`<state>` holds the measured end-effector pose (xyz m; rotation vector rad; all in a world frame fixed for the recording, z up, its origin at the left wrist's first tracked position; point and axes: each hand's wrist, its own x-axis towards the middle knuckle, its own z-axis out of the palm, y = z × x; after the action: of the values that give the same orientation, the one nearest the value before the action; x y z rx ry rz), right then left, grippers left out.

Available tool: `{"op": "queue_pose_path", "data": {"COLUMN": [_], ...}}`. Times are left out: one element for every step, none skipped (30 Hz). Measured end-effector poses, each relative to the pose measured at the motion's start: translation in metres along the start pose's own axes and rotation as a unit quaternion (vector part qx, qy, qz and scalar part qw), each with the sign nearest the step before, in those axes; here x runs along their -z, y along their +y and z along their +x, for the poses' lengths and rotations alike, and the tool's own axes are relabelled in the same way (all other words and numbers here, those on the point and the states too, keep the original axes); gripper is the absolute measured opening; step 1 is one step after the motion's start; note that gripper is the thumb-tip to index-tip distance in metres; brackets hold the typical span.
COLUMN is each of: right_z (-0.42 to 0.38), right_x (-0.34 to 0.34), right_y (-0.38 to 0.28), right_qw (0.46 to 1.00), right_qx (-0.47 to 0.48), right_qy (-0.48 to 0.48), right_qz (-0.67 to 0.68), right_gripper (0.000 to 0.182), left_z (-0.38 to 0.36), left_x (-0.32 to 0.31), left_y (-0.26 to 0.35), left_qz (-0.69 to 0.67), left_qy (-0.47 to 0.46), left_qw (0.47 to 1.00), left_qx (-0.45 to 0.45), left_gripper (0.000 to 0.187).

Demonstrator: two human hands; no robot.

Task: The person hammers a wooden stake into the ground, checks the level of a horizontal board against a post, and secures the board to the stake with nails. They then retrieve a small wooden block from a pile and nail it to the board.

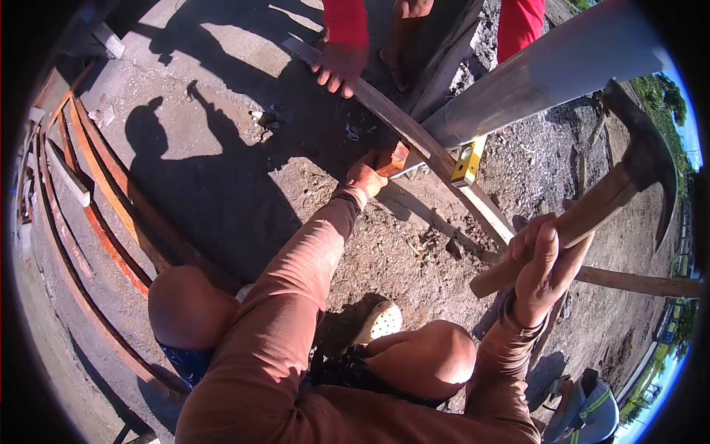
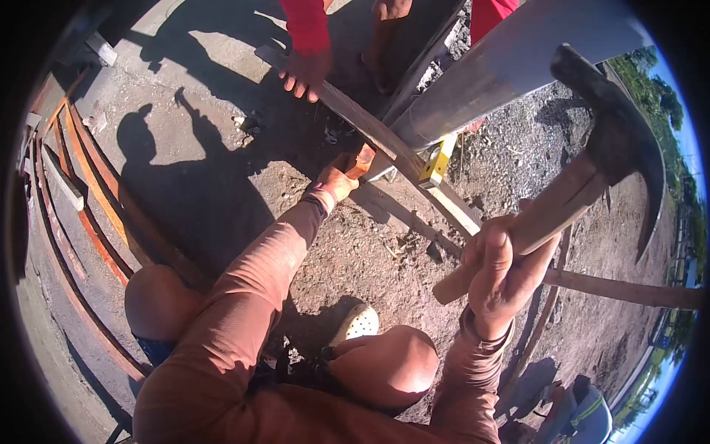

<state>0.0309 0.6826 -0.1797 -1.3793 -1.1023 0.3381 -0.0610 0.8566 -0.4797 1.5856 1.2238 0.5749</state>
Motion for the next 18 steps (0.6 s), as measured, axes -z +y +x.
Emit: {"op": "queue_pose_path", "data": {"right_z": [0.009,0.013,0.011,0.004,-0.022,-0.045,-0.05,-0.043,-0.009,-0.017,-0.011,-0.005,-0.001,0.008,0.015,0.017,0.012,0.002], "right_x": [0.0,0.0,-0.002,-0.004,-0.017,-0.017,-0.014,-0.016,-0.015,-0.012,-0.006,0.001,0.0,-0.003,-0.003,0.005,-0.001,-0.007], "right_y": [-0.013,-0.02,-0.003,0.028,0.076,0.123,0.13,0.133,0.115,0.079,0.049,0.019,-0.001,-0.018,-0.027,-0.024,-0.007,0.028], "right_qw": [0.994,0.984,0.984,0.983,0.998,0.894,0.89,0.889,0.897,0.902,0.929,0.948,0.988,0.999,0.993,0.982,0.979,0.974], "right_qx": [0.078,0.113,0.135,0.16,0.024,-0.069,-0.104,-0.129,-0.104,-0.141,-0.181,-0.214,-0.105,0.027,0.087,0.114,0.143,0.176], "right_qy": [0.07,0.117,0.088,0.058,0.003,-0.233,-0.27,-0.296,-0.284,-0.273,-0.231,-0.184,-0.09,0.002,0.075,0.115,0.091,0.063], "right_qz": [0.043,0.071,0.07,0.069,-0.05,-0.377,-0.352,-0.325,-0.322,-0.303,-0.226,-0.146,-0.07,-0.043,0.01,0.096,0.113,0.13], "right_gripper": [0.048,0.04,0.04,0.04,0.032,0.028,0.028,0.029,0.031,0.033,0.035,0.036,0.042,0.049,0.052,0.053,0.05,0.047], "left_z": [-0.002,0.002,0.0,-0.003,-0.001,-0.002,-0.002,0.011,0.035,0.021,0.008,0.007,0.011,0.006,0.004,0.004,0.001,0.001], "left_x": [-0.001,0.001,-0.001,-0.002,-0.002,0.0,0.004,-0.015,-0.012,-0.011,-0.01,-0.01,-0.009,-0.013,-0.01,-0.006,-0.004,-0.005], "left_y": [-0.002,-0.001,-0.004,-0.005,-0.006,-0.004,0.003,-0.022,-0.004,-0.009,-0.013,-0.016,-0.015,-0.014,-0.009,-0.003,-0.001,-0.003], "left_qz": [0.003,-0.012,-0.029,-0.03,-0.057,-0.086,-0.056,-0.008,-0.017,-0.009,0.0,-0.024,-0.015,-0.005,-0.002,0.015,0.028,0.025], "left_qy": [-0.004,-0.002,-0.004,-0.005,-0.008,-0.011,-0.056,-0.014,0.011,-0.002,-0.015,-0.006,0.004,0.005,0.002,-0.001,-0.006,-0.003], "left_qw": [1.0,1.0,1.0,0.999,0.998,0.995,0.997,0.998,0.998,0.999,1.0,1.0,1.0,1.0,1.0,1.0,0.999,0.999], "left_qx": [0.005,-0.005,-0.011,-0.009,-0.025,-0.043,0.018,-0.067,-0.061,-0.031,-0.002,-0.008,-0.007,-0.001,0.003,0.014,0.03,0.032], "left_gripper": [0.046,0.046,0.047,0.047,0.047,0.046,0.048,0.049,0.05,0.05,0.05,0.05,0.049,0.048,0.048,0.048,0.048,0.048]}}
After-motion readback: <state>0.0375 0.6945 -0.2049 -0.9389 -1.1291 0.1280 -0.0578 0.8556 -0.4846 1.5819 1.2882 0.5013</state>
